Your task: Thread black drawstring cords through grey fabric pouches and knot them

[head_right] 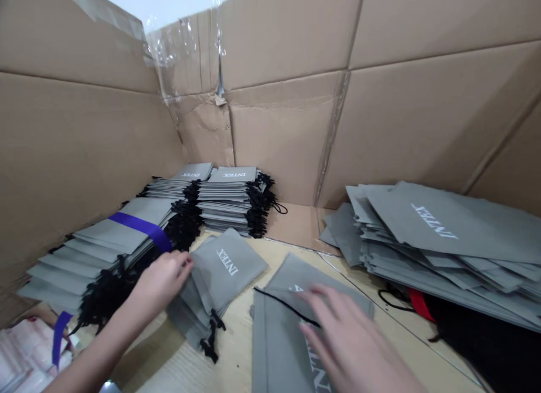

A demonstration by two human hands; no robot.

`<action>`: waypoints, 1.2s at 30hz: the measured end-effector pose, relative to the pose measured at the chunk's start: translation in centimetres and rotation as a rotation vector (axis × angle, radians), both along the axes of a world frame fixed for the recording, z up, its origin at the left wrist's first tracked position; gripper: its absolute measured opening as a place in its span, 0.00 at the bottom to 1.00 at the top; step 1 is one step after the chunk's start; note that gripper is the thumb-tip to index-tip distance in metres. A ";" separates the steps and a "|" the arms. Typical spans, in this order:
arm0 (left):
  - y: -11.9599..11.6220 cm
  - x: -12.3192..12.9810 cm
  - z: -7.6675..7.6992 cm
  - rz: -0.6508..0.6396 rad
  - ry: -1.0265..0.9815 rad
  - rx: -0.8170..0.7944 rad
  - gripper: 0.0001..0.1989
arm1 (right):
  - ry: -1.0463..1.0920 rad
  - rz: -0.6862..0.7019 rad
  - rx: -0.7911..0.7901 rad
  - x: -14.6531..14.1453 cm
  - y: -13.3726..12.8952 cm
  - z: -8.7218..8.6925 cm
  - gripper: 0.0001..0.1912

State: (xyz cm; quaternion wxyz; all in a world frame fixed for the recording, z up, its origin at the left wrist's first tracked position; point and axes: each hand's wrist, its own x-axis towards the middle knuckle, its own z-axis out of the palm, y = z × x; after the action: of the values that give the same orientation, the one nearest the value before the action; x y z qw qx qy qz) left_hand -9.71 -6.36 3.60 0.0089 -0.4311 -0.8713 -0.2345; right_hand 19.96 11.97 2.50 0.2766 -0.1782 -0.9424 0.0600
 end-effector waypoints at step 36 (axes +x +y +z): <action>1.1 -0.8 2.2 -0.358 -0.504 0.399 0.15 | 0.096 0.468 -0.374 -19.5 -3.6 2.1 0.07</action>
State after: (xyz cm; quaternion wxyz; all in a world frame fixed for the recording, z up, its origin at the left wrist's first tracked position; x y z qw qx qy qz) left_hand -10.49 -5.23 5.84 -0.1631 -0.4953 -0.6939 -0.4966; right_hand 0.48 8.33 4.57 0.2618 -0.0010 -0.9164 0.3028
